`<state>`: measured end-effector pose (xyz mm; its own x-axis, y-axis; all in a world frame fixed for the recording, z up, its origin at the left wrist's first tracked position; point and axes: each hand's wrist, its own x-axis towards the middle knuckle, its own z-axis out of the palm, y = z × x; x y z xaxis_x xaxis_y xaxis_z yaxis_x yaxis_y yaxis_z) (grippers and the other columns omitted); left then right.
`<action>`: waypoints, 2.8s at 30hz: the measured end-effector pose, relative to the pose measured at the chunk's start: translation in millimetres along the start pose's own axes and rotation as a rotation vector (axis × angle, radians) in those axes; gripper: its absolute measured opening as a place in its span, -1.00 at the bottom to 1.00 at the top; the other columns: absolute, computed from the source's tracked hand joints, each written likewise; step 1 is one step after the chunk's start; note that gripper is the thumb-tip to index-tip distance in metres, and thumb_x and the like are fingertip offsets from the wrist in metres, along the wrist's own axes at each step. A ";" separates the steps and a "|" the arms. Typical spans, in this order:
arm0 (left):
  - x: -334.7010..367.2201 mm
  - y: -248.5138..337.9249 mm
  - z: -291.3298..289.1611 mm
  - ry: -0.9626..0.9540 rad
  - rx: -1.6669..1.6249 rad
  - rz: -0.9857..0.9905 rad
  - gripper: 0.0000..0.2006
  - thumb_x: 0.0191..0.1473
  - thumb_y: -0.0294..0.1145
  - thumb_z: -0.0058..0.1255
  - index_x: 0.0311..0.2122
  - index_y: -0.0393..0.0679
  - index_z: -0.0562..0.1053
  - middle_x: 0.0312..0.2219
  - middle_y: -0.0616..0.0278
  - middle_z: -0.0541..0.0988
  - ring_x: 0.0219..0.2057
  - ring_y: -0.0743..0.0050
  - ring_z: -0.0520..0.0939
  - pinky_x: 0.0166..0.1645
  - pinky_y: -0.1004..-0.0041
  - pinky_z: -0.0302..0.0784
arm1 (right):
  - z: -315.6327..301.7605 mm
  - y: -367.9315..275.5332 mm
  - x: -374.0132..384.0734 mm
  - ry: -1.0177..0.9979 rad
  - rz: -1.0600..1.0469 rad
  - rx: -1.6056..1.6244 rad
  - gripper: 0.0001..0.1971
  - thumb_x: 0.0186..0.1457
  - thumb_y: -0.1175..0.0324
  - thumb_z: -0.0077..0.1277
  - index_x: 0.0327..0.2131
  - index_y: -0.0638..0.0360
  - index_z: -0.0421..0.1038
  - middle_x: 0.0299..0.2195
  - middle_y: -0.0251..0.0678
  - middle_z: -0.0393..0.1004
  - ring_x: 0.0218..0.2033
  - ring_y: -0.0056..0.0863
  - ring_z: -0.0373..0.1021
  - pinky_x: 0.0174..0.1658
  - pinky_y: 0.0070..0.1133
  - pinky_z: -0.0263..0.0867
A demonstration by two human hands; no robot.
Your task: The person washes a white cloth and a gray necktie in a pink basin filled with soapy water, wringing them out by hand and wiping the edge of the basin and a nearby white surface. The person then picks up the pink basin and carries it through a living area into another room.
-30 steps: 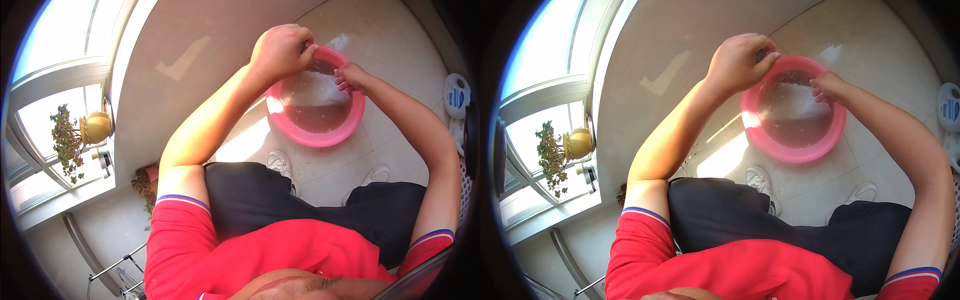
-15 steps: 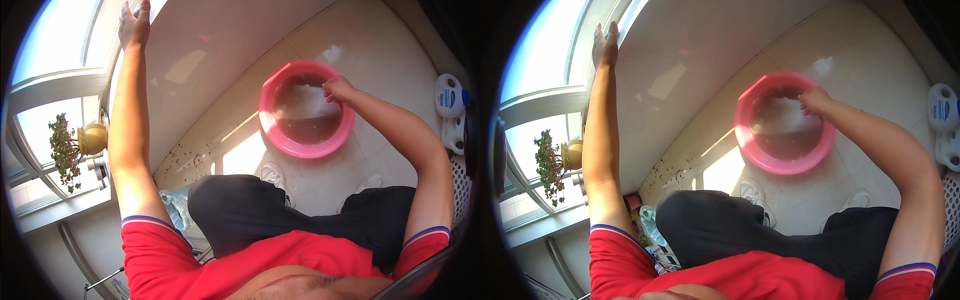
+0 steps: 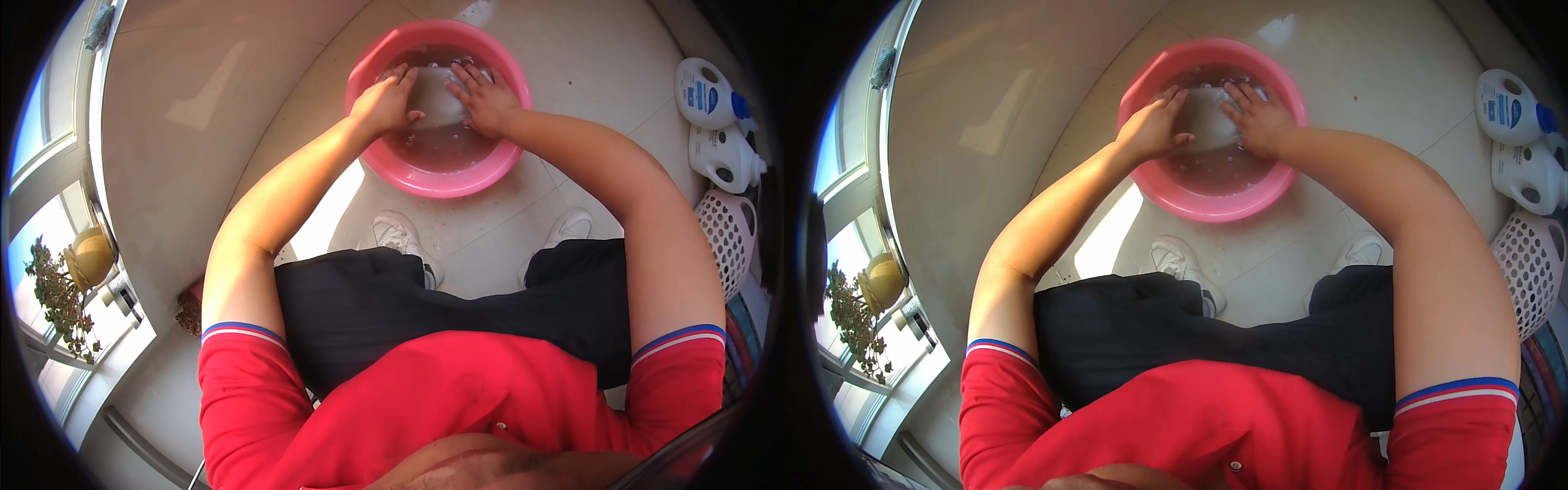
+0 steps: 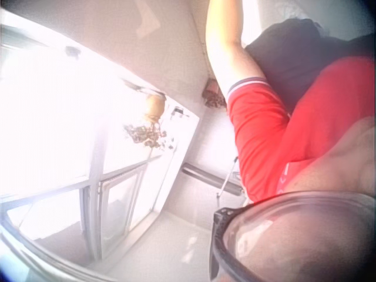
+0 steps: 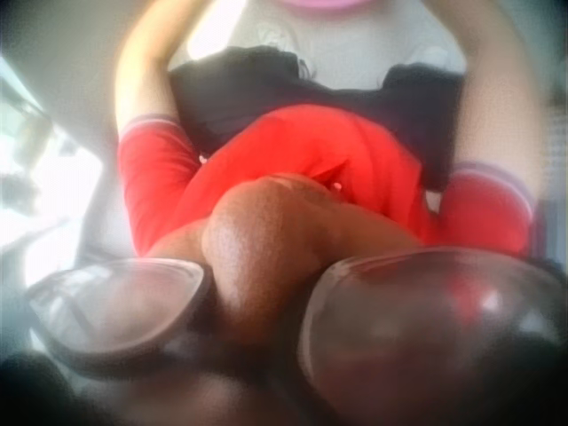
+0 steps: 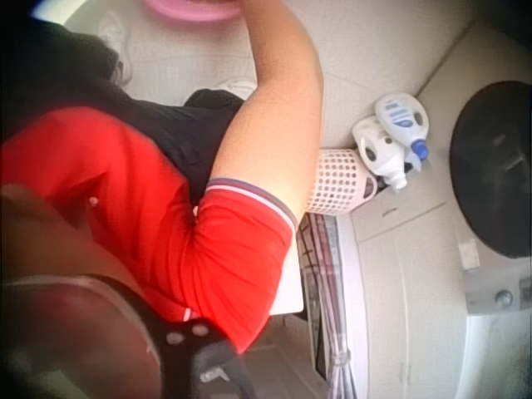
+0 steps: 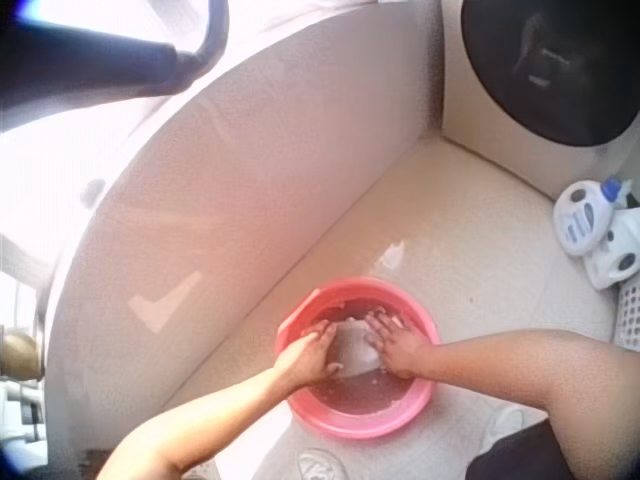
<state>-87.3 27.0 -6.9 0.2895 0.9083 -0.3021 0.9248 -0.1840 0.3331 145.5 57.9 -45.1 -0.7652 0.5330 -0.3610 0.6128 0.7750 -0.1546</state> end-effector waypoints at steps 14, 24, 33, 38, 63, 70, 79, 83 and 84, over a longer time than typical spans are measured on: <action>3.1 -32.8 40.8 -0.232 0.065 -0.087 -0.31 -0.14 -0.35 0.14 0.17 -0.19 0.23 -0.05 -0.18 0.45 0.01 -0.11 0.47 0.10 0.14 0.38 | 8.5 4.3 24.4 -0.065 0.138 0.466 -0.60 0.00 0.42 -0.07 -0.02 0.07 0.44 -0.15 -0.09 0.51 -0.15 -0.28 0.47 -0.05 -0.34 0.37; 23.0 -53.0 64.0 -0.102 -0.927 -0.657 -0.44 0.18 0.12 -0.14 0.00 -0.22 0.45 -0.21 0.07 0.60 -0.19 0.19 0.60 -0.06 0.32 0.46 | -36.4 -1.8 43.9 -0.235 0.326 1.688 -0.66 0.04 0.37 0.02 -0.08 0.26 0.40 -0.28 -0.16 0.53 -0.36 -0.39 0.52 -0.36 -0.50 0.48; 7.5 72.3 55.8 0.373 -2.050 -0.515 -0.51 0.18 0.10 -0.33 -0.08 -0.10 0.40 -0.24 0.22 0.52 -0.22 0.27 0.54 -0.24 0.19 0.53 | -61.9 8.9 44.7 -0.590 0.229 2.076 -0.74 0.10 0.27 -0.06 -0.20 0.20 0.45 -0.29 -0.25 0.52 -0.21 -0.44 0.44 -0.13 -0.47 0.35; 20.9 69.2 42.0 0.540 -2.362 -0.645 -0.59 0.22 -0.15 -0.31 0.01 -0.23 0.35 -0.09 0.06 0.49 -0.04 0.12 0.50 0.08 0.15 0.43 | -49.5 5.2 30.5 -0.216 0.400 2.315 -0.75 0.14 0.21 -0.10 -0.24 0.14 0.45 -0.34 -0.34 0.54 -0.37 -0.48 0.45 -0.31 -0.44 0.37; 32.6 122.4 37.3 0.934 -0.678 -0.247 -0.48 0.27 -0.09 -0.40 -0.12 -0.37 0.48 -0.14 -0.17 0.53 -0.06 -0.06 0.52 0.10 0.23 0.36 | -27.9 -15.2 19.1 -0.043 0.635 2.253 -0.77 0.19 0.14 -0.21 -0.36 -0.01 0.39 -0.46 -0.42 0.46 -0.44 -0.52 0.40 -0.43 -0.45 0.33; 34.9 127.5 46.6 0.840 -1.019 -0.497 -0.60 0.28 -0.23 -0.30 -0.30 -0.33 0.53 -0.38 0.12 0.61 -0.36 0.25 0.58 -0.23 0.33 0.47 | -10.4 -24.0 14.2 0.085 0.746 2.064 -0.62 0.23 0.07 -0.31 -0.23 0.13 0.42 -0.45 -0.27 0.46 -0.46 -0.46 0.38 -0.46 -0.42 0.28; 49.6 97.5 65.5 0.896 -1.663 -0.586 -0.60 0.28 -0.11 -0.21 -0.23 -0.29 0.51 -0.41 0.17 0.59 -0.38 0.37 0.59 -0.24 0.43 0.49 | -33.8 -39.0 5.5 0.234 0.712 1.520 -0.47 0.22 0.05 -0.30 -0.20 0.40 0.48 -0.30 0.05 0.53 -0.25 -0.13 0.46 -0.16 -0.34 0.31; 52.4 91.4 52.4 0.828 -1.809 -0.761 -0.57 0.25 -0.01 -0.15 -0.40 -0.21 0.45 -0.52 0.25 0.53 -0.49 0.48 0.54 -0.36 0.45 0.48 | -31.3 -34.5 10.3 0.324 0.558 1.221 -0.46 0.22 0.02 -0.32 -0.21 0.32 0.51 -0.31 0.00 0.56 -0.18 0.03 0.45 -0.07 -0.27 0.26; 55.8 95.8 47.3 0.816 -1.818 -0.756 -0.57 0.25 -0.01 -0.15 -0.40 -0.21 0.45 -0.52 0.25 0.53 -0.49 0.48 0.54 -0.36 0.45 0.48 | -25.7 -29.7 12.8 0.327 0.570 1.216 -0.46 0.22 0.02 -0.32 -0.21 0.32 0.51 -0.31 0.00 0.56 -0.18 0.03 0.45 -0.07 -0.27 0.26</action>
<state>29.1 42.2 -34.1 -0.5372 0.6243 -0.5671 -0.5716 0.2250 0.7891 112.5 50.5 -21.5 -0.2601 0.8591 -0.4407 0.5098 -0.2655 -0.8183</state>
